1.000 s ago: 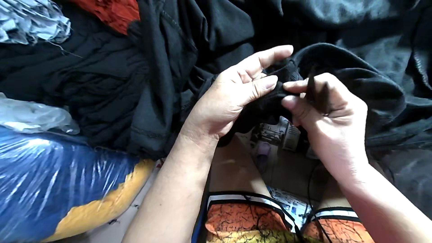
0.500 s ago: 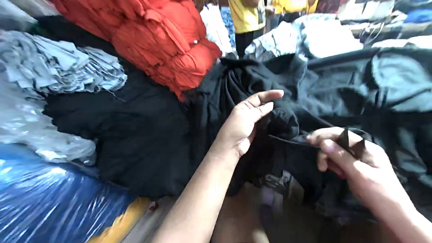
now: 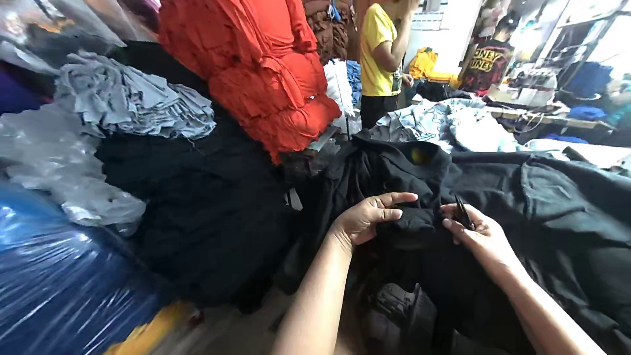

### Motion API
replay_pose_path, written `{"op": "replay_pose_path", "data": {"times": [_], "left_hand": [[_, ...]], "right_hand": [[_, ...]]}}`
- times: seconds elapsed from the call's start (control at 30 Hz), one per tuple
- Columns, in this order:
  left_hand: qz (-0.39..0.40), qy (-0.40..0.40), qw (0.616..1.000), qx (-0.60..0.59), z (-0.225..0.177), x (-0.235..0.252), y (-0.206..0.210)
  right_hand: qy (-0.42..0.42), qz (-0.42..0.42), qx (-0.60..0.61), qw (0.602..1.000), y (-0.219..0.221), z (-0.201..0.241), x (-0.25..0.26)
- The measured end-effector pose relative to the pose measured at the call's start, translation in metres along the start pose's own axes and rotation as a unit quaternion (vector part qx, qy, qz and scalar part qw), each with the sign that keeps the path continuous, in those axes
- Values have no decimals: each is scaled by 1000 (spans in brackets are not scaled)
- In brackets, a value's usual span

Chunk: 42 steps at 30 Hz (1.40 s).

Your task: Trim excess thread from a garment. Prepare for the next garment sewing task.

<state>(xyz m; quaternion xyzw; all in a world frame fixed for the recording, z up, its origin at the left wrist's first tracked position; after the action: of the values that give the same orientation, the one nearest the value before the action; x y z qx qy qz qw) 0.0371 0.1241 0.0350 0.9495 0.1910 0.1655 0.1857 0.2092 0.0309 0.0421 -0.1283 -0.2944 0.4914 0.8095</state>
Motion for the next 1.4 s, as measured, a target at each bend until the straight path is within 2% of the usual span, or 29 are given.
{"op": "replay_pose_path", "data": {"times": [0.23, 0.33, 0.47, 0.53, 0.6, 0.67, 0.73, 0.8, 0.9, 1.0, 1.1, 1.27, 1.4], "left_hand": [[-66, 0, 997, 41, 0, -7, 5], [-68, -9, 997, 37, 2, -5, 2], [-77, -34, 994, 62, 3, -1, -2], [-81, -44, 985, 143, -8, 3, 11], [-61, -50, 961, 263, -31, 15, 46], [-45, -40, 945, 322, -47, 30, 77], [-68, -48, 949, 304, -47, 45, 71], [-76, -45, 965, 245, -37, 55, 45], [-41, -47, 985, 163, -9, 50, 23], [-77, -33, 989, 119, 8, 40, 13], [-110, -20, 988, 108, 8, 39, 10], [-105, 3, 988, 117, 7, 40, 10], [-105, -1, 989, 108, 10, 40, 9]], "right_hand": [[16, -44, 21, 999, 1, -4, -2], [5, -77, 10, 997, 0, -3, -5], [8, -69, 9, 998, 0, -2, -2], [2, -63, 16, 998, 2, -1, -2], [3, -62, 49, 997, 1, -2, 1], [-1, -77, 86, 993, -1, -5, 0], [0, -88, 108, 990, -1, -8, -3], [-8, -97, 118, 988, 0, -8, -3], [-15, -105, 122, 987, -2, -9, -3], [-4, -97, 124, 988, -1, -9, -3], [-6, -91, 136, 986, -1, -10, -5], [-63, -88, 159, 981, -4, -6, -9], [-84, -70, 109, 988, 0, -2, -10]]}}
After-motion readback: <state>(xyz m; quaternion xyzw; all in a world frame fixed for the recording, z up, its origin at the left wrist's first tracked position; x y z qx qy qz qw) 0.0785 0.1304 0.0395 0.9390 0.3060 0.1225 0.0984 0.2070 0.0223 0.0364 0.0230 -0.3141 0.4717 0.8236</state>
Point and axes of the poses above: each hand's wrist, its own x-axis towards the middle knuckle, its own y-axis out of the palm, z = x × y, the point moved 8 cm from there along x, towards the middle knuckle, and after that the axes turned 6 degrees about -x, right-handed, at the moved point
